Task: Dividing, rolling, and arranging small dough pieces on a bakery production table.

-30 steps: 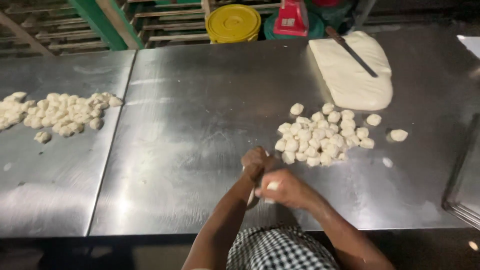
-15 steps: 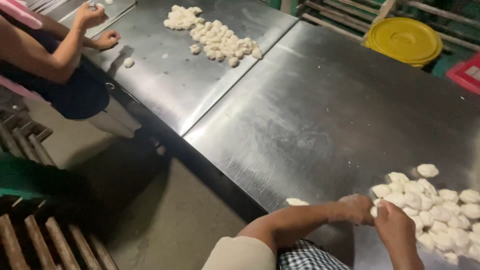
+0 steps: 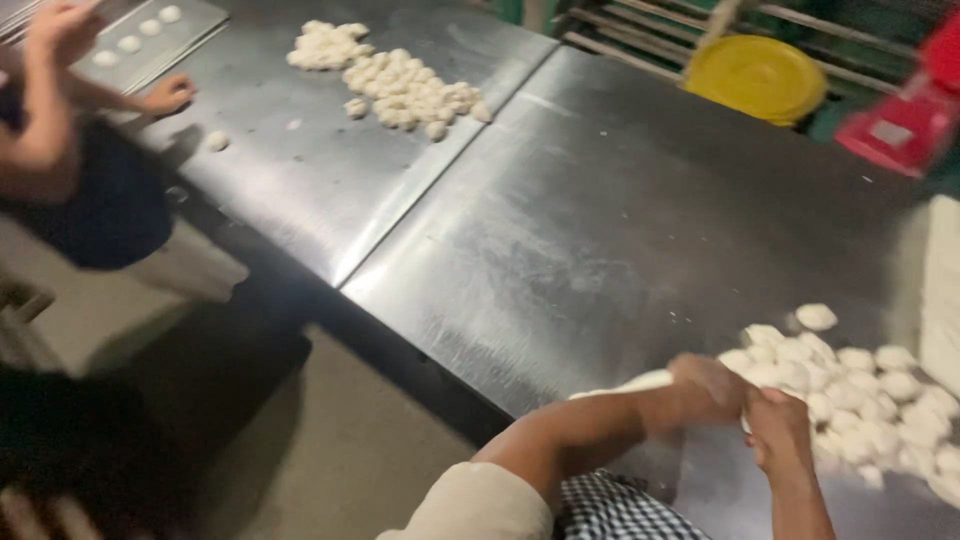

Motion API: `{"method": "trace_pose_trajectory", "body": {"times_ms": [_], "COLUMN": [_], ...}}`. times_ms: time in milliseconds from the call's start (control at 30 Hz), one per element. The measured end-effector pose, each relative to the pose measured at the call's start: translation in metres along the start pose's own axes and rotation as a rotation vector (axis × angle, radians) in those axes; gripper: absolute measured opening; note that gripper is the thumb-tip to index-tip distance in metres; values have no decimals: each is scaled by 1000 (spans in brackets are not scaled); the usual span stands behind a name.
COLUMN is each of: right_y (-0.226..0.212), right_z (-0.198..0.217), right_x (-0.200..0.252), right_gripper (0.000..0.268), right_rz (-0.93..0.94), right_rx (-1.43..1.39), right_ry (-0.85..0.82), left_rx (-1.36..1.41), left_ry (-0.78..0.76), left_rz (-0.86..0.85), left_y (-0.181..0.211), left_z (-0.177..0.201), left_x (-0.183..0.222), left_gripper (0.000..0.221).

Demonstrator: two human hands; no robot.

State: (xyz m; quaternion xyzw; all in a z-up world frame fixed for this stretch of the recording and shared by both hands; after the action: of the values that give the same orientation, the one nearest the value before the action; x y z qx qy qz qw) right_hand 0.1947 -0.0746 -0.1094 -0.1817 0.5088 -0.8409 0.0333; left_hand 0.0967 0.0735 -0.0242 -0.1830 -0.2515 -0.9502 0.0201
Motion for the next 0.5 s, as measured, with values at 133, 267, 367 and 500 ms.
{"method": "trace_pose_trajectory", "body": {"times_ms": [133, 267, 367, 500], "right_y": [-171, -160, -67, -104], "right_z": [-7, -7, -33, -48], "right_x": [158, 108, 64, 118], "right_gripper": [46, 61, 49, 33], "right_rz": [-11, 337, 341, 251], "right_rx": [423, 409, 489, 357], "right_ry": [-341, -2, 98, 8], "left_rx": [69, 274, 297, 416], "left_ry": [33, 98, 255, 413], "left_rz": [252, 80, -225, -409], "left_y": [-54, -47, -40, -37], "left_z": [38, 33, -10, 5], "left_x": [24, 39, 25, 44], "left_gripper": [35, 54, 83, 87]}}
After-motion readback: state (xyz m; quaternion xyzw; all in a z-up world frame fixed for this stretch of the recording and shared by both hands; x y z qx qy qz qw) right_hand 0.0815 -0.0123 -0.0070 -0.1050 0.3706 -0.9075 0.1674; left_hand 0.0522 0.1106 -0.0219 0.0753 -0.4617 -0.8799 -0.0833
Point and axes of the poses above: each hand's wrist, its own x-axis away from the middle knuckle, its own z-axis out of the back of the hand, y = z × x, the point moved 8 cm from there along -x, towards the middle knuckle, and after that the axes turned 5 degrees about -y, right-handed, at the moved point
